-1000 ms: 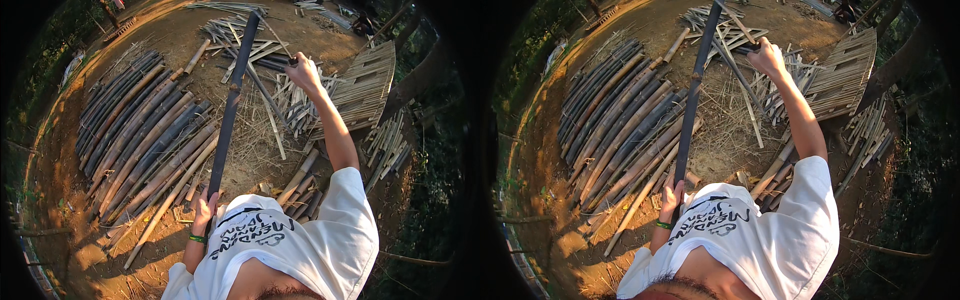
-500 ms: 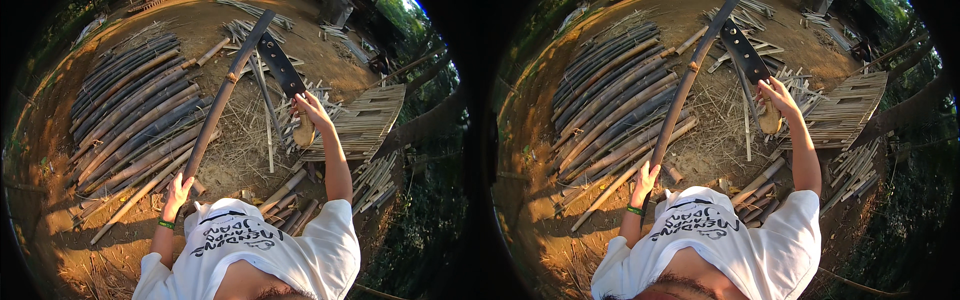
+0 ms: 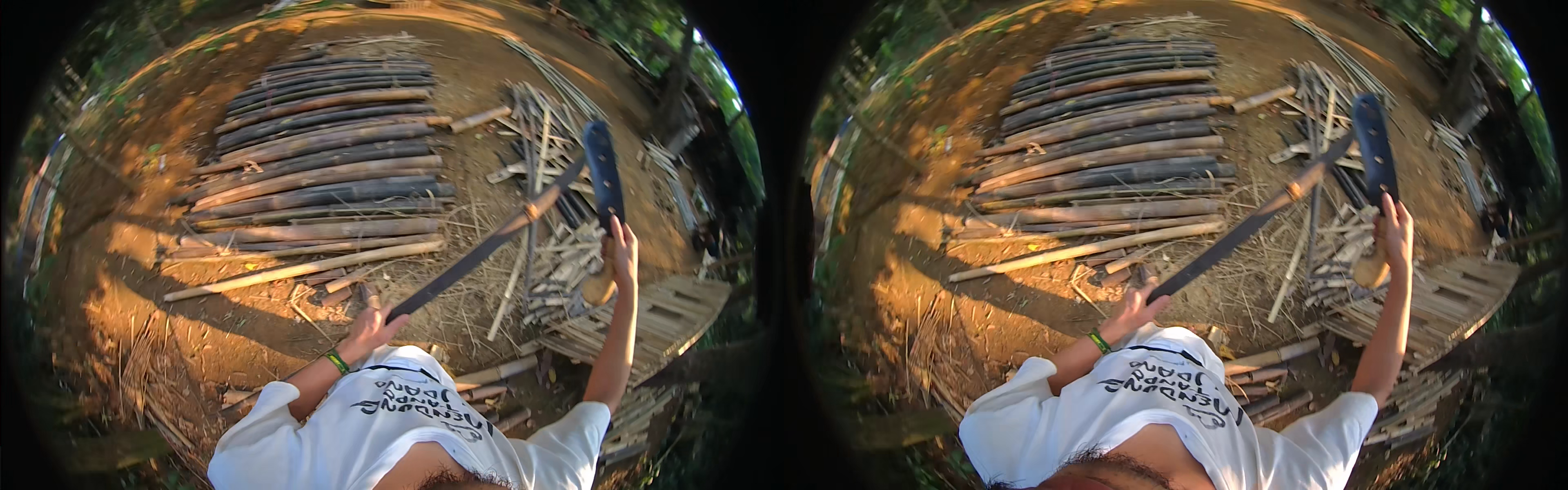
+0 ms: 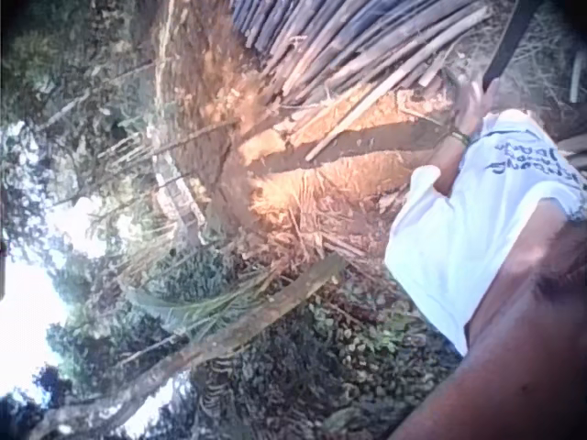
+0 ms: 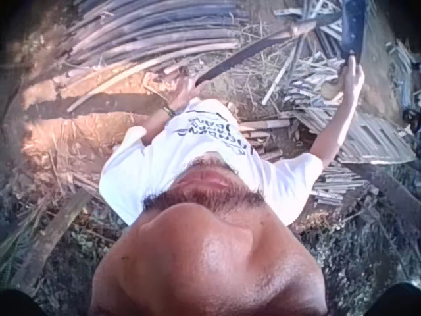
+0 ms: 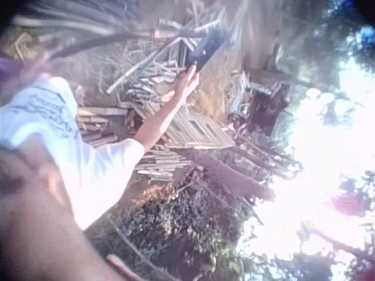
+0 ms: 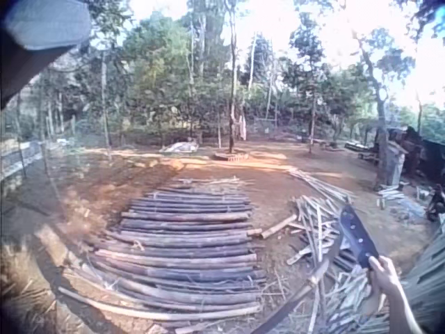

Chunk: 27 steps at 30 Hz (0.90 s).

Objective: The person shaves a piece of bamboo by hand using a woodworking knife, removing long thin strips.

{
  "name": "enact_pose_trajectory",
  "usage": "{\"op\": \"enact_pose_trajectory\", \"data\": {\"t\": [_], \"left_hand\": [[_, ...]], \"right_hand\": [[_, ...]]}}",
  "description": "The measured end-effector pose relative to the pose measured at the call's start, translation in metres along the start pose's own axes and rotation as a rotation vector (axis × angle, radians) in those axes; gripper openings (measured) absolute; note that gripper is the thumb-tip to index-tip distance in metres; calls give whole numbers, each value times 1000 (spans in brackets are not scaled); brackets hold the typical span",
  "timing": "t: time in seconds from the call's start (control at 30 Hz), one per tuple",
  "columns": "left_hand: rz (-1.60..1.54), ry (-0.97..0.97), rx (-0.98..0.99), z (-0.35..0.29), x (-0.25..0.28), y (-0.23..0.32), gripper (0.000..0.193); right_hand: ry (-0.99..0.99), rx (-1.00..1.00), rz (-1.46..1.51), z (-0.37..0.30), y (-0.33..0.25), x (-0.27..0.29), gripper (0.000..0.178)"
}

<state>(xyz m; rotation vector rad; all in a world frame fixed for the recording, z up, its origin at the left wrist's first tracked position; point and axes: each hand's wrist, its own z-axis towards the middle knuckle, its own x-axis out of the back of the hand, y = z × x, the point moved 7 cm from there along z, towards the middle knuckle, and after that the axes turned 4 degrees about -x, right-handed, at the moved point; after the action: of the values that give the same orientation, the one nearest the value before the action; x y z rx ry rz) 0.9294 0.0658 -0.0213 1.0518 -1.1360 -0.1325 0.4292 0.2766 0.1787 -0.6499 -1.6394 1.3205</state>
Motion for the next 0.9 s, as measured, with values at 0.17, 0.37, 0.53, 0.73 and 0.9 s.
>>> {"op": "enact_pose_trajectory", "data": {"t": [0.17, 0.37, 0.53, 0.73, 0.9], "left_hand": [[115, -31, -52, -4, 8, 4, 47], [-14, -3, -20, 7, -2, -5, 49], [-67, 53, -80, 9, 0, 7, 40], [-46, 40, -172, 12, -15, -1, 28], [-12, 4, -96, 22, -18, -3, 36]], "right_hand": [[-42, -12, -156, -20, 5, -29, 46], [-168, -44, -315, -34, 24, -52, 48], [-82, -8, -306, -25, -11, -50, 54], [-194, -166, -362, -46, 1, -53, 52], [-201, -145, -505, -43, 6, -63, 55]]}}
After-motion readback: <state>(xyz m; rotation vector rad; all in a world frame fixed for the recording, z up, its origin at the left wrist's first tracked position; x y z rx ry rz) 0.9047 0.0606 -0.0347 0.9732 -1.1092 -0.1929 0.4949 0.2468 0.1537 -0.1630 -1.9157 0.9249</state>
